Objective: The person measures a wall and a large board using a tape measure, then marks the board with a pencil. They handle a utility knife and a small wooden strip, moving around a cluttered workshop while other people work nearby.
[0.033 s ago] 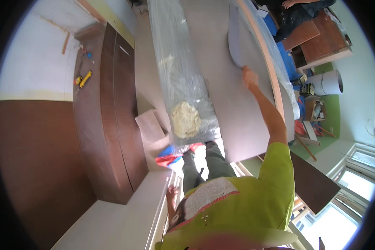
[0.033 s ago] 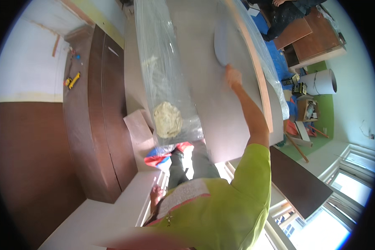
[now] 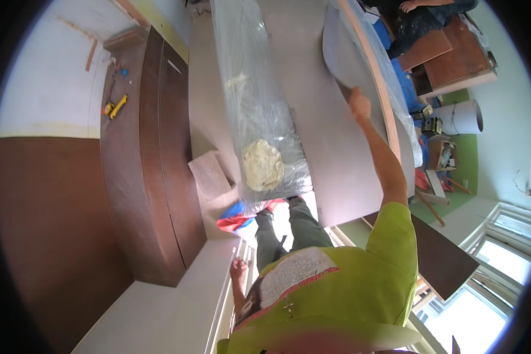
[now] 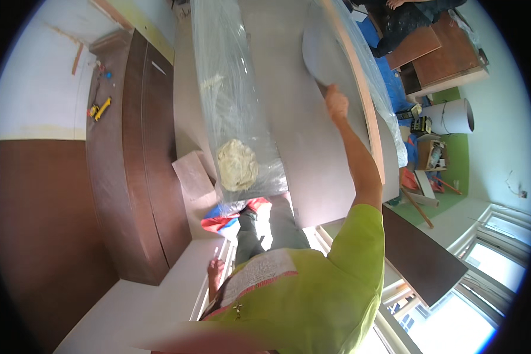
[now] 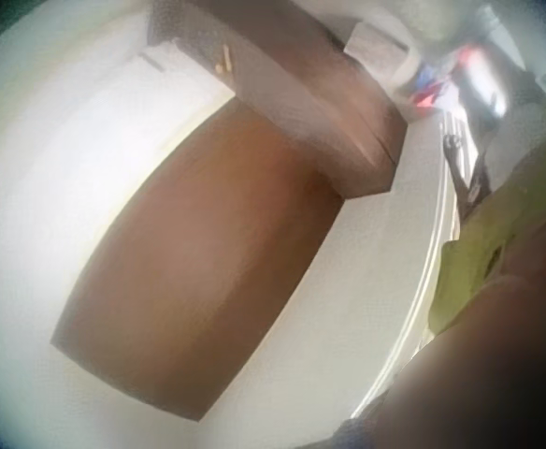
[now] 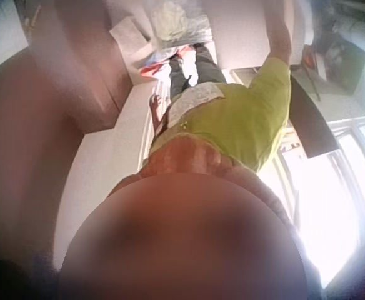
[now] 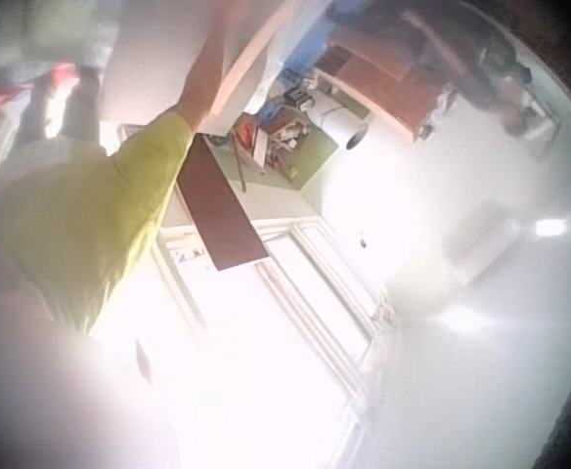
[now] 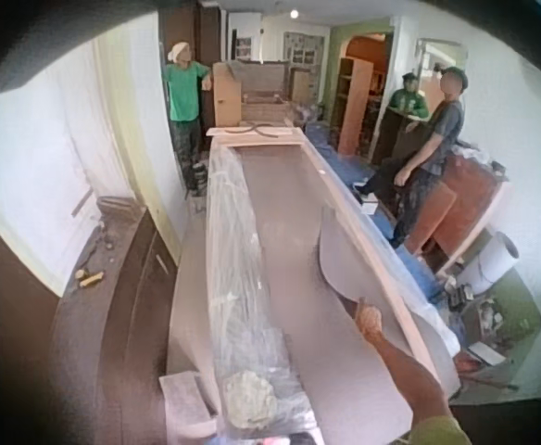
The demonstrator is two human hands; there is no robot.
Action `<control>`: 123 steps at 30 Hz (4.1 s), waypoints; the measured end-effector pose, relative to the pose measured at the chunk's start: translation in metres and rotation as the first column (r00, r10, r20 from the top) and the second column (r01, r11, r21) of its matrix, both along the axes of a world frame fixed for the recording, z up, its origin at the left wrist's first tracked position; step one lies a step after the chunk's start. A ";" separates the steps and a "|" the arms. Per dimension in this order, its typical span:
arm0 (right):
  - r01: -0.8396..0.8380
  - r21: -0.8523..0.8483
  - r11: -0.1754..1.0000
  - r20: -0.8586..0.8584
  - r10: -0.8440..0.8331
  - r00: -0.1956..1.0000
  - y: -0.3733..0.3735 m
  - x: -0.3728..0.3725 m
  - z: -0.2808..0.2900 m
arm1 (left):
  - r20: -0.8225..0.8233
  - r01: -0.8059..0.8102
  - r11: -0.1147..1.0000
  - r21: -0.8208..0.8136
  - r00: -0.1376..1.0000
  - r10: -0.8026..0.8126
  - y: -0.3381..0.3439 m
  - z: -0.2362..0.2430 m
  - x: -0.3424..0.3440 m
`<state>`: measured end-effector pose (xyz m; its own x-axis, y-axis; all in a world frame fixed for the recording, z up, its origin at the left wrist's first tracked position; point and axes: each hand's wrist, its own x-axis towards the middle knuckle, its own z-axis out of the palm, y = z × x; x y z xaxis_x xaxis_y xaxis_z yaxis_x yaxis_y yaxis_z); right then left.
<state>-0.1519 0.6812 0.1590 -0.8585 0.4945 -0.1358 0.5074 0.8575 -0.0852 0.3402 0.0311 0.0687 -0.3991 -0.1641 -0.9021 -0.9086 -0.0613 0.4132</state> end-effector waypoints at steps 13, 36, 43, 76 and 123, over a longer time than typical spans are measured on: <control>0.120 -0.883 0.454 -0.398 -0.860 0.319 -0.048 0.135 0.034 | -0.075 -0.199 0.980 0.004 0.977 0.199 -0.074 0.002 -0.069; 0.096 -0.980 0.174 -0.146 -0.959 0.243 -0.105 0.168 -0.064 | -0.150 -0.261 0.965 0.030 0.953 0.263 -0.174 -0.022 -0.063; -0.352 -0.825 -0.442 0.120 -0.746 0.655 -0.186 0.090 0.003 | -0.335 -0.089 0.992 -0.092 0.941 0.053 -0.149 0.012 -0.122; -0.172 -0.876 -0.451 0.112 -0.536 0.837 -0.249 -0.261 -0.034 | -0.603 0.479 0.865 0.149 0.737 -0.304 0.020 0.178 -0.753; -0.847 0.293 -0.442 -0.911 0.138 -0.388 -0.708 -0.404 0.450 | -0.012 0.108 -0.185 -0.977 0.834 0.551 -0.294 -0.061 -0.583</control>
<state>-0.5557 -0.0270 0.6087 -0.0370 -0.4576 0.8884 -0.8924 -0.3849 -0.2355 -0.2431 -0.2625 0.0080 0.1367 -0.9237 0.3579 -0.9881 -0.1531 -0.0178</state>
